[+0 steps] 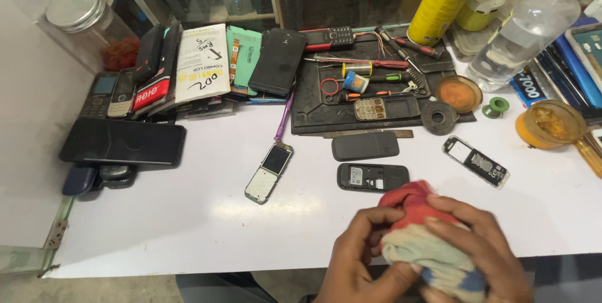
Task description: The person cleans a disassembled flip phone with a cloth and a toothbrush, then removes a rubber band and uses a precision screwdriver and soldering iron to work on the exposed circuit board. The person handles the phone casing, screen, and internal components throughout the process.
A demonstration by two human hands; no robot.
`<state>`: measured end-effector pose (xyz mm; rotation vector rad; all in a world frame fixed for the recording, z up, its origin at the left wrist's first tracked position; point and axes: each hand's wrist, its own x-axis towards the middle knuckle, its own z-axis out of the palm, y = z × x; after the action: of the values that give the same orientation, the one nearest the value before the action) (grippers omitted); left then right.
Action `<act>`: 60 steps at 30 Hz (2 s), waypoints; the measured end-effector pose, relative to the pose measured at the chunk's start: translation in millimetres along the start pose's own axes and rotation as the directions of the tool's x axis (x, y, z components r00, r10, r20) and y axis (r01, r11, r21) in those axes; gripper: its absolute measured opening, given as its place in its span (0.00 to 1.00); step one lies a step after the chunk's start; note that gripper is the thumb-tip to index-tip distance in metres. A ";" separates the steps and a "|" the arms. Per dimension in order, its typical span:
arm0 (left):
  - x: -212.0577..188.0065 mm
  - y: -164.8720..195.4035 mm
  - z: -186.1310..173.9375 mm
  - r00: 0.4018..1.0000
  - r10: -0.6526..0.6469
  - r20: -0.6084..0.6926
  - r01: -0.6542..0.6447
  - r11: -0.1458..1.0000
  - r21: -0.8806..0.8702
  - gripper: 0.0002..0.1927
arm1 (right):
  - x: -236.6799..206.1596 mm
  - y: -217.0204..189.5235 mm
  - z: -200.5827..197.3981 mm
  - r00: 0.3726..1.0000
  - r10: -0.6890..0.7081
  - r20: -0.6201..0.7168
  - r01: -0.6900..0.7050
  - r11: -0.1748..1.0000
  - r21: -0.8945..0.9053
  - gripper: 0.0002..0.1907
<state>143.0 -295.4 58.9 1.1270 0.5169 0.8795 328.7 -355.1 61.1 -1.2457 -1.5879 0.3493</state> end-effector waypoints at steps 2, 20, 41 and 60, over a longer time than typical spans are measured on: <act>-1.5 -7.3 -3.0 0.996 -0.076 0.041 0.085 0.943 -0.323 0.28 | -0.7 2.3 8.4 0.997 0.060 -0.045 -0.049 0.975 0.217 0.35; 55.4 26.1 -126.5 0.896 0.302 -0.326 0.353 -0.039 0.935 0.27 | -19.8 25.6 0.8 0.864 0.421 -0.276 -0.431 0.902 0.026 0.35; 61.0 -71.7 -89.6 0.912 -0.337 -0.235 0.317 0.941 -0.119 0.27 | 17.4 73.1 25.1 0.918 0.318 -0.238 -0.317 0.947 0.042 0.34; 62.6 -121.6 -49.7 0.979 -0.171 -0.111 0.083 0.833 -0.547 0.41 | 63.7 84.4 65.9 0.907 -0.231 0.352 0.360 0.860 -0.361 0.45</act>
<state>182.9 -236.2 -68.0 0.4999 0.4258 0.9240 323.8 -243.5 6.0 -1.2736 -2.1708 -0.0147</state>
